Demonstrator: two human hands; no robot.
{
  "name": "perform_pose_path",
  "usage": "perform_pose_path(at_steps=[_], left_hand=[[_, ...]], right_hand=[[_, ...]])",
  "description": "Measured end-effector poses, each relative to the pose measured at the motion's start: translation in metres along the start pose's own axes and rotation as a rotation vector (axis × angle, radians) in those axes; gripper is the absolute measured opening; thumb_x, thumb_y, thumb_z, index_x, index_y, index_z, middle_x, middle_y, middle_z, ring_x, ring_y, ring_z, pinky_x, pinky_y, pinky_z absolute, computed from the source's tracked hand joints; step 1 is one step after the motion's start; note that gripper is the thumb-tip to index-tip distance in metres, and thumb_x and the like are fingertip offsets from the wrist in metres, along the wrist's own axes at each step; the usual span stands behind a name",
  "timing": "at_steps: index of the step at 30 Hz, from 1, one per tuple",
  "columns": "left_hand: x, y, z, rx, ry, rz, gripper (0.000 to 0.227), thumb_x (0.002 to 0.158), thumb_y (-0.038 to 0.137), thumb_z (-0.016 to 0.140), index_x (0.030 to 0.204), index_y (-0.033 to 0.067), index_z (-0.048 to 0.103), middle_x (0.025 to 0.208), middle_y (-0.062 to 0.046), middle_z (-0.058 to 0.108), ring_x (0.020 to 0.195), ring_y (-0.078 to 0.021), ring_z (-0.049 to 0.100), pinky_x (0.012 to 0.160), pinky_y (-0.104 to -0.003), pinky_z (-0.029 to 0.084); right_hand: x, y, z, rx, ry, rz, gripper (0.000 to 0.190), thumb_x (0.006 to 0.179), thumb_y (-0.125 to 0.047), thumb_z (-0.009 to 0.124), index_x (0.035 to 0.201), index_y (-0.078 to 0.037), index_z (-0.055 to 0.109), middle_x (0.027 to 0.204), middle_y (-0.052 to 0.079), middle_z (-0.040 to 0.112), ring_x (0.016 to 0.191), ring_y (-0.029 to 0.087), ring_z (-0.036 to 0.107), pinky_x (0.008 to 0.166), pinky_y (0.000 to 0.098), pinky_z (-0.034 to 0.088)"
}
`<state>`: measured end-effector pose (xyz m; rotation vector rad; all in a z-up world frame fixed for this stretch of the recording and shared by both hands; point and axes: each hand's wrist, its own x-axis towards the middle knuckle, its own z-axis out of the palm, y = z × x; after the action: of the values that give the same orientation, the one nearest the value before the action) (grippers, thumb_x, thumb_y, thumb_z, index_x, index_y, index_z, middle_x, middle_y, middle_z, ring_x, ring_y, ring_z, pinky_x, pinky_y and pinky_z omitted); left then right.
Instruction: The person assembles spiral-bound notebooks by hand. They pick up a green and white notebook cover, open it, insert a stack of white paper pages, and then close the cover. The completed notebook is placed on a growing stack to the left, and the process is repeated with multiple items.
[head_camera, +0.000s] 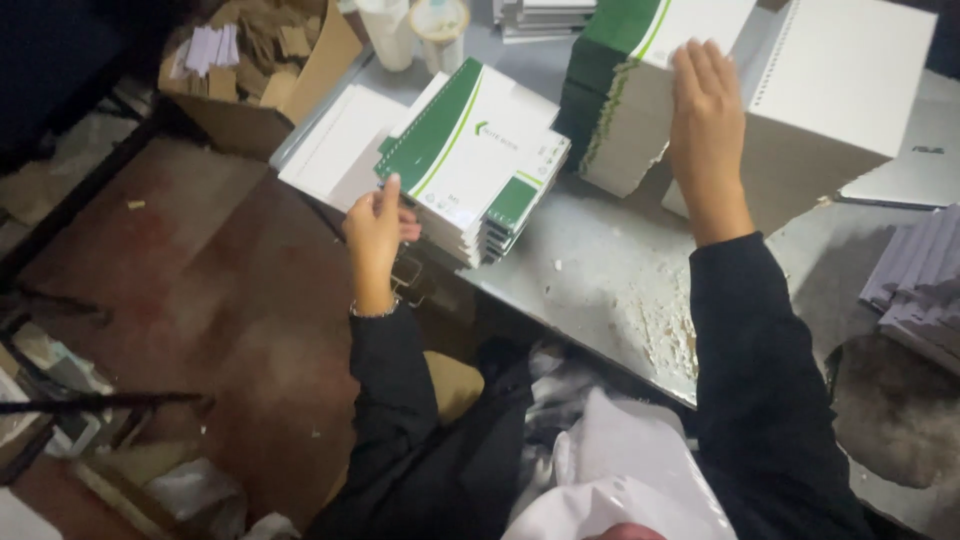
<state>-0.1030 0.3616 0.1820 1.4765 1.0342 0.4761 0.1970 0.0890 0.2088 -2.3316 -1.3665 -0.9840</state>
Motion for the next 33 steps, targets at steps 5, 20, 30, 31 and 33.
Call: perform_pose_path(at_steps=[5,20,30,31,33], left_hand=[[-0.008,-0.012,0.001,0.179,0.419,0.574,0.023,0.101,0.034,0.064,0.099,0.0123,0.072,0.082,-0.004,0.079,0.080,-0.0180,0.074,0.074,-0.033,0.054],[-0.191,0.029,0.076,0.273,-0.508,1.391,0.070,0.096,0.061,0.052,0.131,0.0013,0.063,0.127,-0.014,0.071,0.116,-0.0301,0.072,0.103,-0.042,0.056],[-0.117,-0.095,0.196,0.203,-0.715,0.564,0.040,0.103,0.032,0.062,0.072,0.0079,0.055,0.063,0.003,0.048,0.059,-0.0101,0.039,0.057,-0.033,0.033],[-0.115,-0.095,0.200,0.132,-0.740,0.306,0.030,0.103,0.032,0.060,0.086,0.0071,0.062,0.077,0.001,0.059,0.069,-0.0104,0.051,0.061,-0.029,0.040],[-0.105,-0.101,0.212,0.057,-0.751,0.062,0.028,0.103,0.032,0.057,0.101,0.0062,0.069,0.091,0.000,0.069,0.078,-0.0107,0.063,0.064,-0.025,0.046]], right_hand=[[-0.004,-0.004,-0.023,-0.211,0.450,-0.135,0.013,0.092,0.011,0.085,0.100,0.001,0.079,0.103,0.015,0.081,0.099,0.031,0.078,0.087,0.0382,0.067],[-0.109,-0.084,-0.234,0.381,-0.272,-0.343,0.026,0.105,-0.013,0.050,0.122,-0.003,0.067,0.112,0.011,0.069,0.091,0.029,0.065,0.081,0.0416,0.055],[-0.101,0.068,-0.102,-0.033,-0.047,0.186,0.064,0.092,0.007,0.087,0.145,0.017,0.054,0.158,0.033,0.043,0.148,0.049,0.024,0.121,0.0651,0.025],[-0.111,0.089,-0.085,-0.135,-0.056,0.157,0.058,0.092,0.005,0.084,0.142,0.014,0.057,0.150,0.030,0.053,0.142,0.046,0.039,0.117,0.0620,0.031],[-0.117,0.109,-0.068,-0.243,-0.052,0.121,0.053,0.091,0.003,0.081,0.140,0.010,0.059,0.143,0.027,0.063,0.135,0.044,0.054,0.114,0.0589,0.038]])
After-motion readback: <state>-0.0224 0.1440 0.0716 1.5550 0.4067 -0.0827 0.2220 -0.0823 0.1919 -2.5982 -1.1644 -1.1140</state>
